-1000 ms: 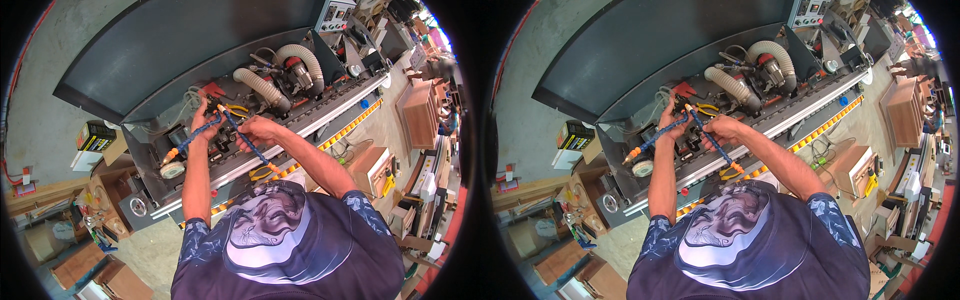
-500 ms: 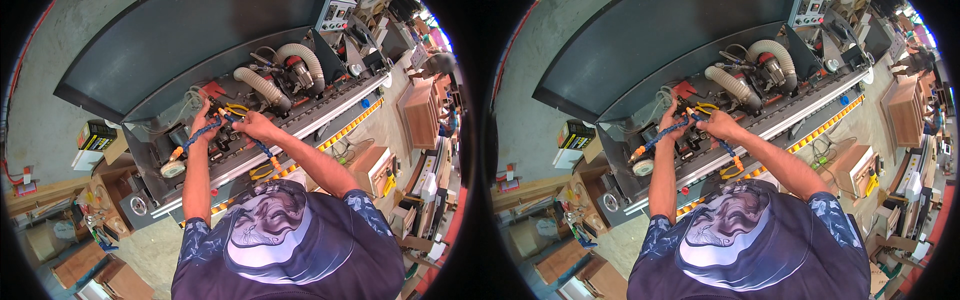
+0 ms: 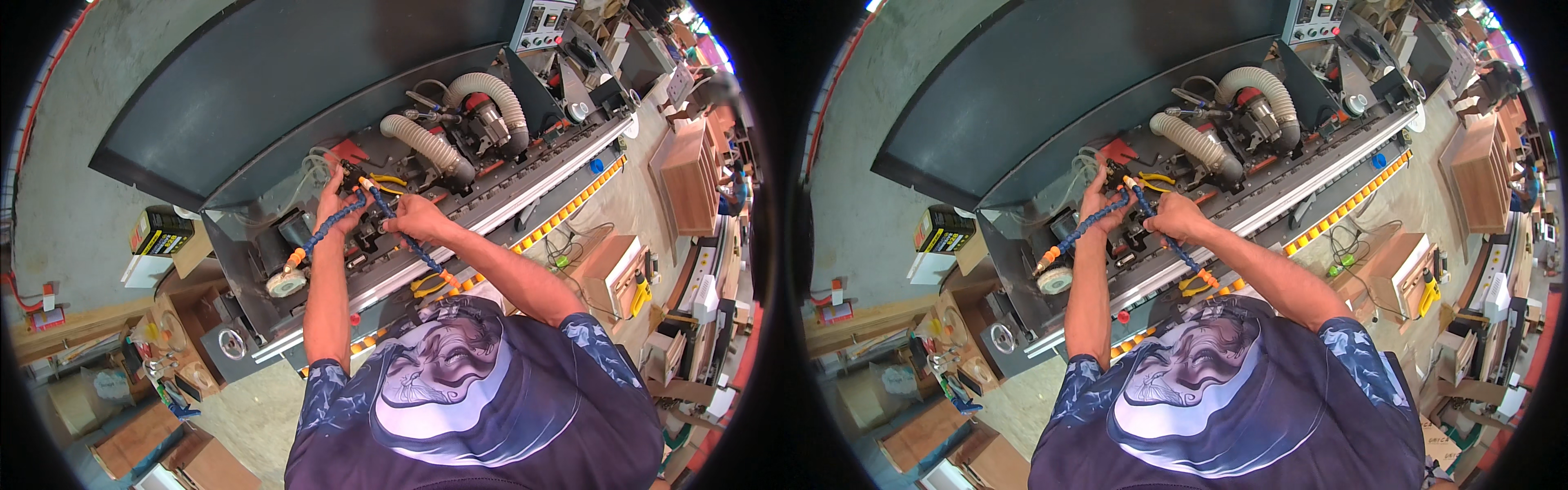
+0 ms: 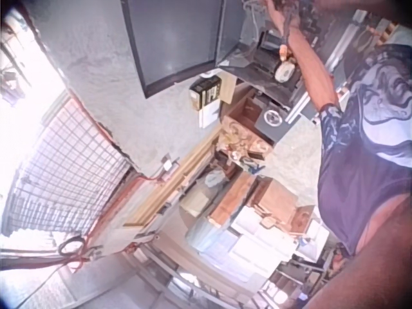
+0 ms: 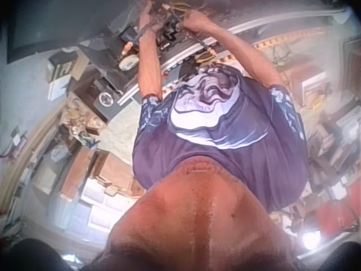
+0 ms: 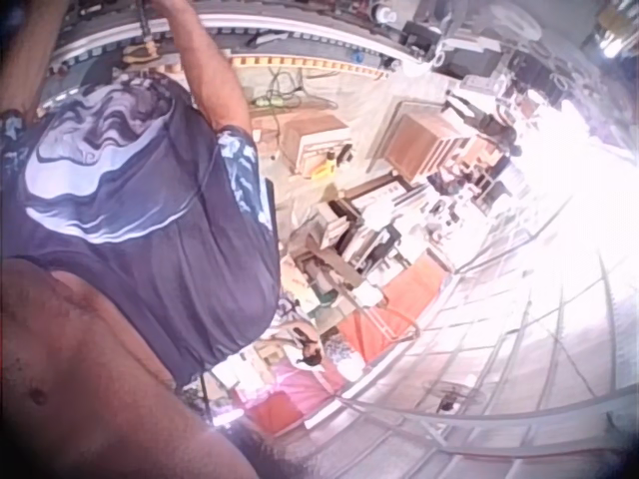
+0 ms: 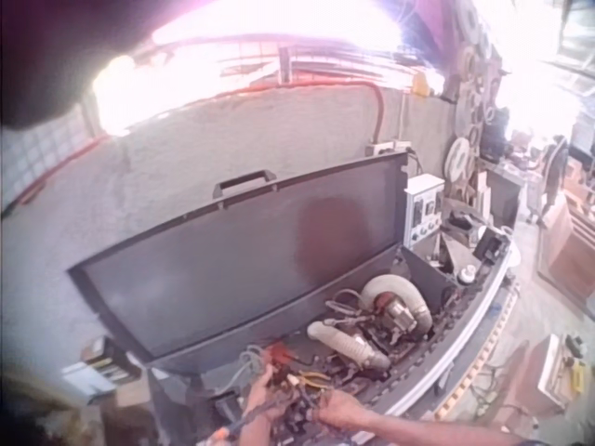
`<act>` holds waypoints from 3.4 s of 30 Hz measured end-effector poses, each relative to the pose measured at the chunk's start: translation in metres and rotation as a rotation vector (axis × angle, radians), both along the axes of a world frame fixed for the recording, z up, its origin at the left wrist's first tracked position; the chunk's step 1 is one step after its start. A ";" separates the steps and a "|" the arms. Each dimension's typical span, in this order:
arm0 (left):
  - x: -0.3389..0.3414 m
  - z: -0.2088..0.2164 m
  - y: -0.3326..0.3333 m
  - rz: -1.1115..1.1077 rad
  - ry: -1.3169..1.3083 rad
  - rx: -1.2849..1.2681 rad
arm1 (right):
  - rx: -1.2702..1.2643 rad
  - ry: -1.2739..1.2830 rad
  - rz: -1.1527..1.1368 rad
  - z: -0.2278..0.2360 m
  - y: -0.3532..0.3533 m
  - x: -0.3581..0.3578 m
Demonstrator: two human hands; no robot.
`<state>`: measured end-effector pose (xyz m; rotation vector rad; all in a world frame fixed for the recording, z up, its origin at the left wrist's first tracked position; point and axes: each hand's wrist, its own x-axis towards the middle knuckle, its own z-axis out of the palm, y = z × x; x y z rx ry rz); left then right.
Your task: The person assembles a braided blue cable by repeatedly inserting small orange cylindrical connectors into the cable ends. They use pliers to crimp or secure the connectors and place the assembled sections onto a long metal rail with yellow rollers. The person handles the cable and connectors one at a time, repeating the insertion and crimping steps throughout the clip.
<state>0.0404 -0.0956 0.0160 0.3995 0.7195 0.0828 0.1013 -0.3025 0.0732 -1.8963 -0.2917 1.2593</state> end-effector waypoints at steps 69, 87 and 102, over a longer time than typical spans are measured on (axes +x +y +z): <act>0.001 -0.001 0.003 0.069 0.085 -0.039 | -0.034 -0.295 0.060 0.043 -0.065 -0.020; -0.006 -0.005 0.028 0.063 0.013 -0.083 | -0.101 -0.088 0.020 0.022 -0.322 -0.044; -0.008 0.006 0.014 0.124 0.045 -0.103 | -0.093 -1.175 0.494 -0.093 -0.219 -0.038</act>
